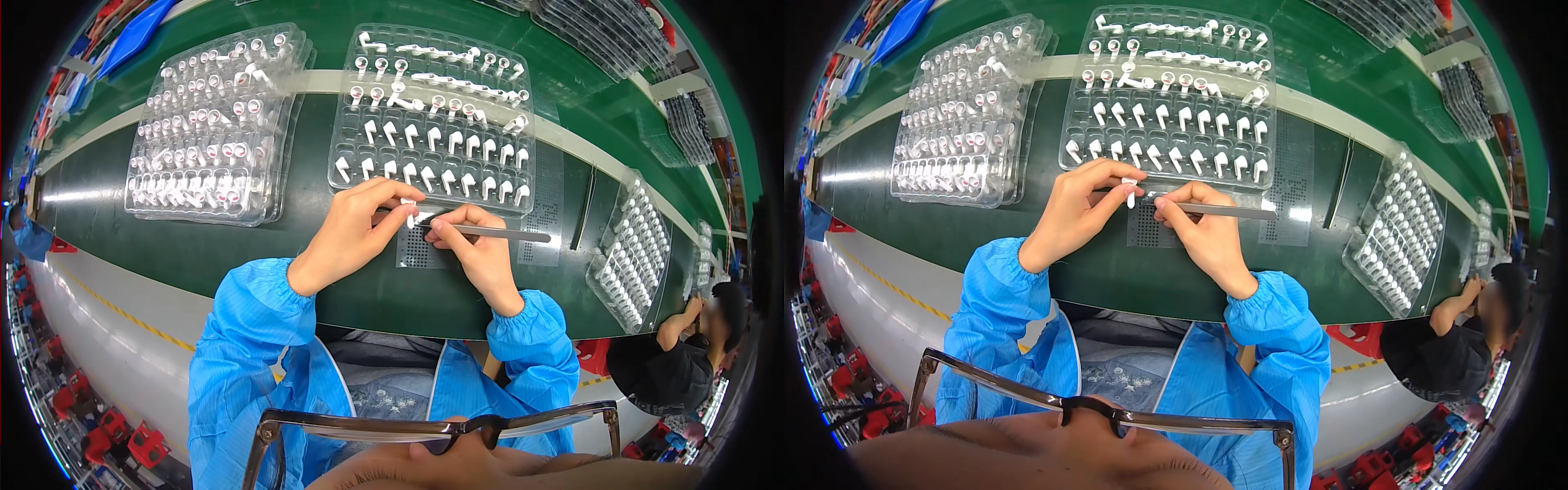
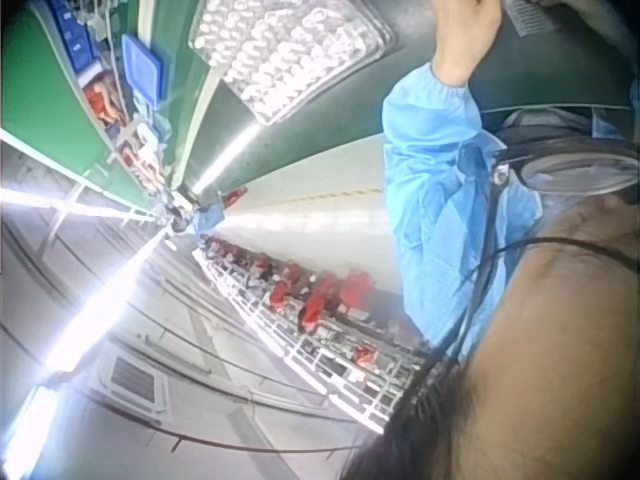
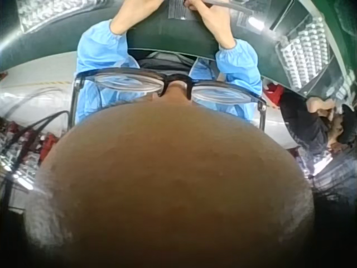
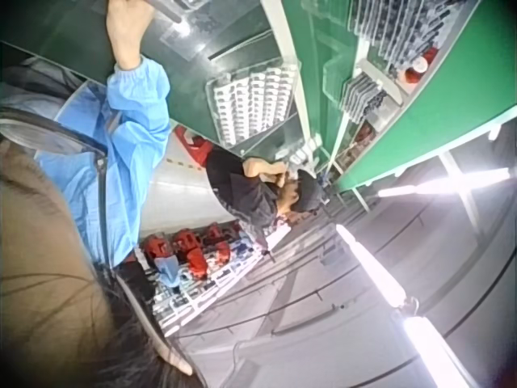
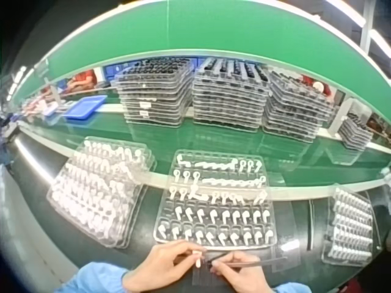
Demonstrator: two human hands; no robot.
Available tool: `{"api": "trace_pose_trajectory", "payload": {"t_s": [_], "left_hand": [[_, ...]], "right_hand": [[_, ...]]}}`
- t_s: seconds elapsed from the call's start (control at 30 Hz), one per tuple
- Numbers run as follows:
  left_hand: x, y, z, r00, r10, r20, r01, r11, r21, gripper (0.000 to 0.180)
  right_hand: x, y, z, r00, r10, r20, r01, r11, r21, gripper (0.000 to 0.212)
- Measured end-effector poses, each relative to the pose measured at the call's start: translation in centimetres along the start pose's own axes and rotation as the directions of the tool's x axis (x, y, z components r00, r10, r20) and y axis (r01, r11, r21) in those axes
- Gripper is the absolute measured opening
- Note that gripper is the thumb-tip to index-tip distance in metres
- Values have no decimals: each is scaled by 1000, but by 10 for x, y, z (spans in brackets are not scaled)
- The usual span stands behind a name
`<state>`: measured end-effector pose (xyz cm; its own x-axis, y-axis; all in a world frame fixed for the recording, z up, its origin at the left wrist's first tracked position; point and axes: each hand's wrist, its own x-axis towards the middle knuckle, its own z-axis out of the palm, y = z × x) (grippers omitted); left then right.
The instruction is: Assembling small electronic components on a production line using a handheld metal probe tool.
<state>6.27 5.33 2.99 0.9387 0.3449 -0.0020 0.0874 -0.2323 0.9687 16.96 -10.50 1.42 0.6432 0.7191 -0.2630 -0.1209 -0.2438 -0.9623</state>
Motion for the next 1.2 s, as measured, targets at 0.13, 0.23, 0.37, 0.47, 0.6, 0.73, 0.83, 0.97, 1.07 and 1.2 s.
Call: {"api": "trace_pose_trajectory", "payload": {"t_s": [0.13,0.23,0.37,0.47,0.6,0.73,0.83,0.97,1.07,1.2], "left_hand": [[0,1,0,1000,0,3,0,1000,-2,18],[0,1,0,1000,0,3,0,1000,-1,18],[0,1,0,1000,-8,0,8,1000,-2,18],[0,0,0,1000,-21,3,21,1000,-16,17],[0,1,1,1000,-16,3,16,1000,-11,17],[0,3,1,1000,-20,-1,20,1000,-18,17],[0,0,1,1000,3,-1,-3,1000,-6,19],[-1,3,2,997,-74,-32,71,994,-88,23],[-1,1,1,997,-31,-71,24,994,-104,25],[0,1,2,998,-48,-44,46,998,-52,24]], "right_hand": [[0,0,0,1000,-3,7,2,1000,25,12],[0,-2,-1,1000,10,10,-10,1000,29,11],[0,-2,0,1000,8,19,-8,999,31,11],[0,-2,-1,1000,5,21,-6,1000,30,11],[-1,-4,-1,1000,8,24,-9,999,36,11],[-1,-4,-1,1000,3,28,-5,999,49,12],[-1,-6,-1,999,19,30,-21,998,54,12],[-1,-4,-1,999,36,19,-38,993,116,12],[0,-2,-2,1000,26,14,-27,997,76,13],[-1,1,-1,1000,-1,-2,1,1000,-26,14]]}}
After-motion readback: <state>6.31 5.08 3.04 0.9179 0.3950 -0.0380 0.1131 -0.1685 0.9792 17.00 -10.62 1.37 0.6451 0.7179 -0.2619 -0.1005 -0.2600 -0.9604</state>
